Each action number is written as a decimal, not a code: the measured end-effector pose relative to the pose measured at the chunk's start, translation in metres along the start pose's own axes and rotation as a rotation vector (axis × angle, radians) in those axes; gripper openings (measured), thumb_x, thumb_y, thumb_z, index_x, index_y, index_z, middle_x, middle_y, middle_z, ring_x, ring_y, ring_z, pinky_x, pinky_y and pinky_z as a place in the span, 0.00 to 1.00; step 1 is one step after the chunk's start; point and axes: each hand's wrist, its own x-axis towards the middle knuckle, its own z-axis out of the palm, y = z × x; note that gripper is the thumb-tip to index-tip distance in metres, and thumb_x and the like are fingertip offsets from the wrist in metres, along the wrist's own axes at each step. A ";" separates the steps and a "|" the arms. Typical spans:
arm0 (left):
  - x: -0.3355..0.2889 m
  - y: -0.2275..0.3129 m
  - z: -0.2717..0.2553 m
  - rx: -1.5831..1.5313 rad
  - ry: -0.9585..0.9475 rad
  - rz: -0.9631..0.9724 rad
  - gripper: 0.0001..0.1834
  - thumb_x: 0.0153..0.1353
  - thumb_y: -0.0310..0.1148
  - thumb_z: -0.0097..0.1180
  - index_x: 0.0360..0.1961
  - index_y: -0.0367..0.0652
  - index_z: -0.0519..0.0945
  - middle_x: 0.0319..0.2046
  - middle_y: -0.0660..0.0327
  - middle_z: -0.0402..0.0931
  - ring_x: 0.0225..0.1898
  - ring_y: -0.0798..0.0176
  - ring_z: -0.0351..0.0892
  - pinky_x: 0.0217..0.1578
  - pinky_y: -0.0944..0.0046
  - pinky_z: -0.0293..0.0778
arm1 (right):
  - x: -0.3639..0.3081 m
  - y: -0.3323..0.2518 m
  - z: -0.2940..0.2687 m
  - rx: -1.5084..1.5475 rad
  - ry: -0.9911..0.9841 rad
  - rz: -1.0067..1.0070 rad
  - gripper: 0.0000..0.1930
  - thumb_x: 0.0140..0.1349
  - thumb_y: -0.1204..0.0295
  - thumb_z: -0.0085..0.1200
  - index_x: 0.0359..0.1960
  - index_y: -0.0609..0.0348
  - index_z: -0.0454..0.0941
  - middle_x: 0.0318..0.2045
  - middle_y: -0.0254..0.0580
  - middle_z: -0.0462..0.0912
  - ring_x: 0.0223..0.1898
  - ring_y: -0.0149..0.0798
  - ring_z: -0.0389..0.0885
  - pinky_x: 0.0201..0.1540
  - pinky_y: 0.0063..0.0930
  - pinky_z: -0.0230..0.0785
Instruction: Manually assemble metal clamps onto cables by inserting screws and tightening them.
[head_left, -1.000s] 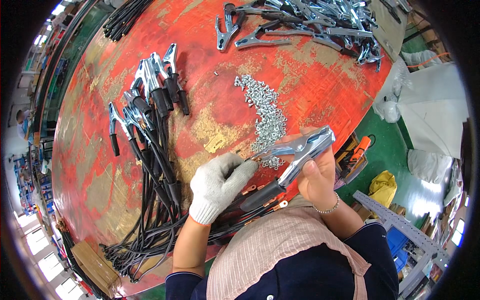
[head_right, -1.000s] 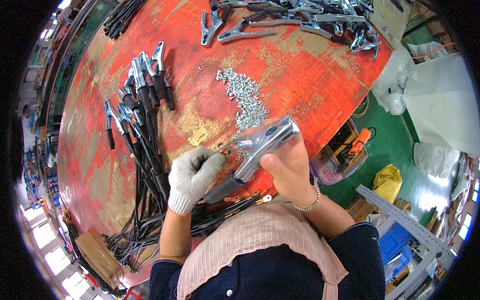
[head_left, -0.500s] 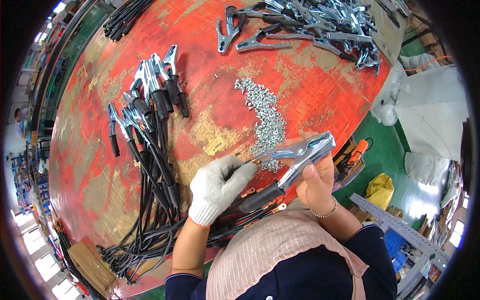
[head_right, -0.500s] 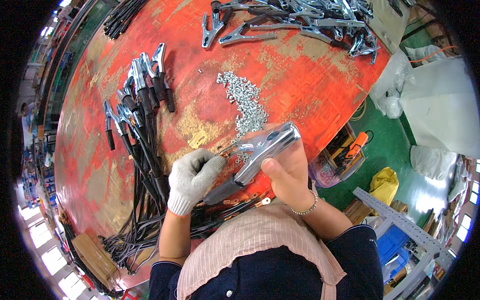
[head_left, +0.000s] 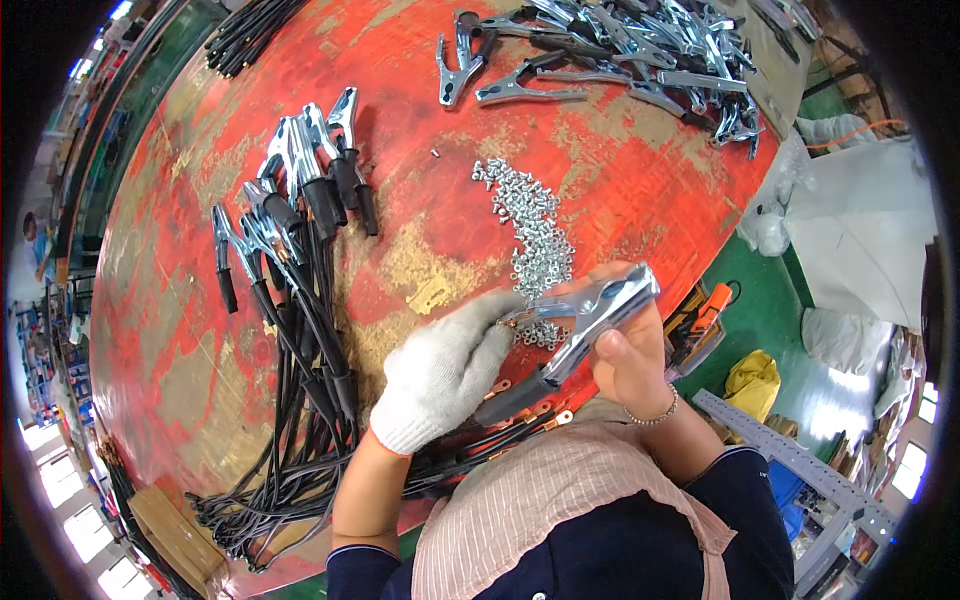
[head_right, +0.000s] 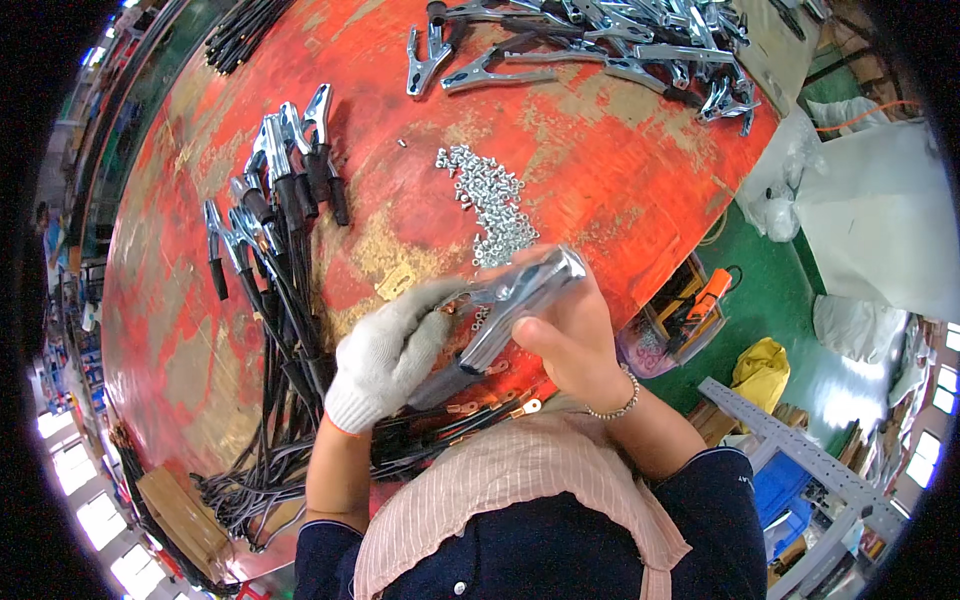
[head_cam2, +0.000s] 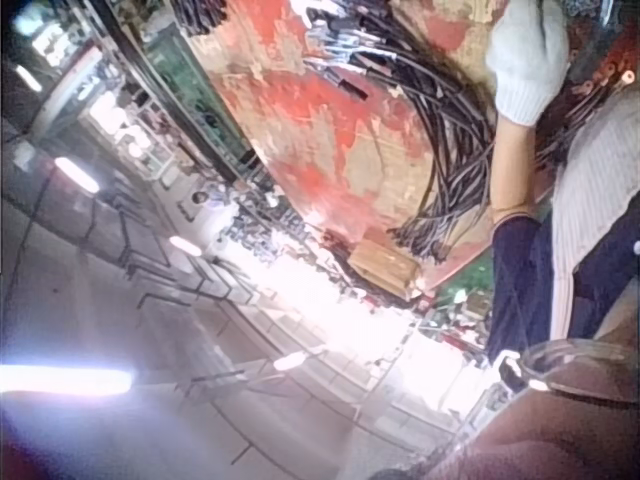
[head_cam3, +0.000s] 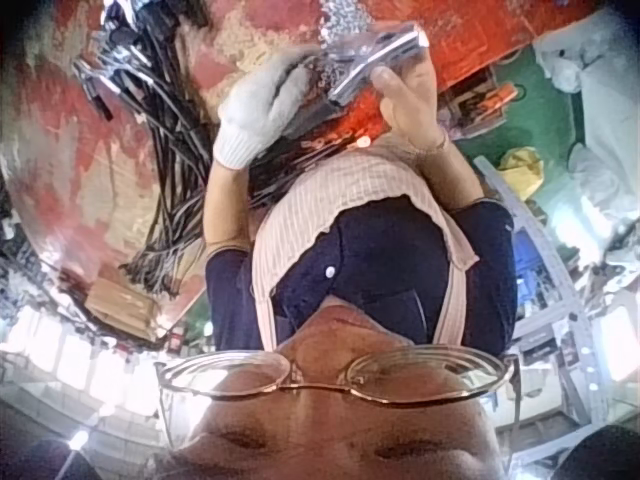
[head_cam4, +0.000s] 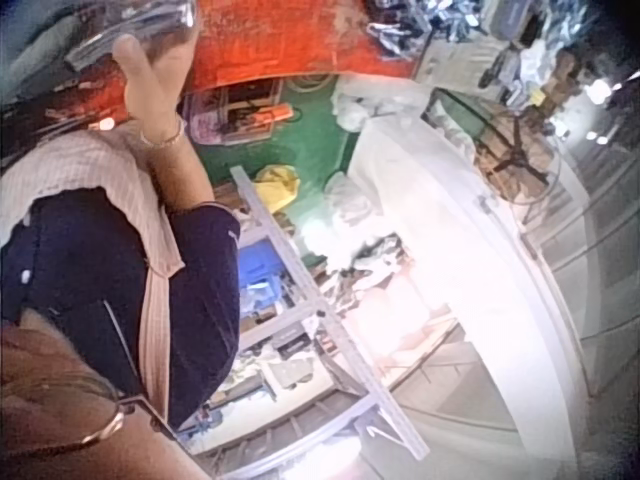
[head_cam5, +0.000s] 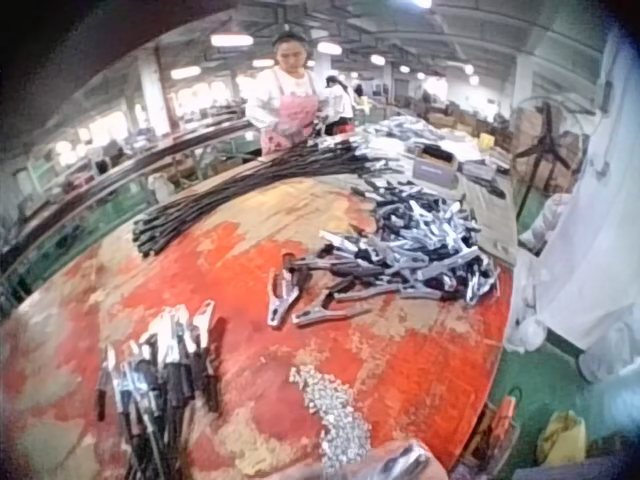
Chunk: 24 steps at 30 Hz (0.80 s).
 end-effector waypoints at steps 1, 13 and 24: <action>0.004 0.005 -0.010 -0.008 -0.119 -0.060 0.16 0.65 0.38 0.49 0.50 0.43 0.77 0.33 0.54 0.81 0.37 0.53 0.83 0.39 0.60 0.75 | 0.005 -0.002 0.000 -0.028 0.000 0.049 0.28 0.61 0.72 0.58 0.61 0.62 0.59 0.54 0.52 0.74 0.57 0.43 0.73 0.60 0.41 0.66; 0.010 -0.045 -0.011 -0.850 0.093 -0.372 0.22 0.67 0.43 0.48 0.50 0.35 0.77 0.26 0.68 0.77 0.20 0.80 0.67 0.20 0.80 0.59 | 0.105 0.011 -0.037 -1.847 -0.779 -0.561 0.10 0.51 0.72 0.52 0.34 0.47 0.82 0.33 0.28 0.79 0.42 0.35 0.76 0.47 0.30 0.66; 0.008 -0.050 -0.001 -0.775 0.032 -0.301 0.15 0.69 0.34 0.46 0.49 0.36 0.76 0.27 0.65 0.78 0.21 0.76 0.71 0.23 0.76 0.67 | 0.128 0.004 -0.012 -1.805 -0.746 -0.360 0.03 0.50 0.71 0.58 0.27 0.50 0.81 0.24 0.30 0.81 0.30 0.37 0.80 0.36 0.32 0.70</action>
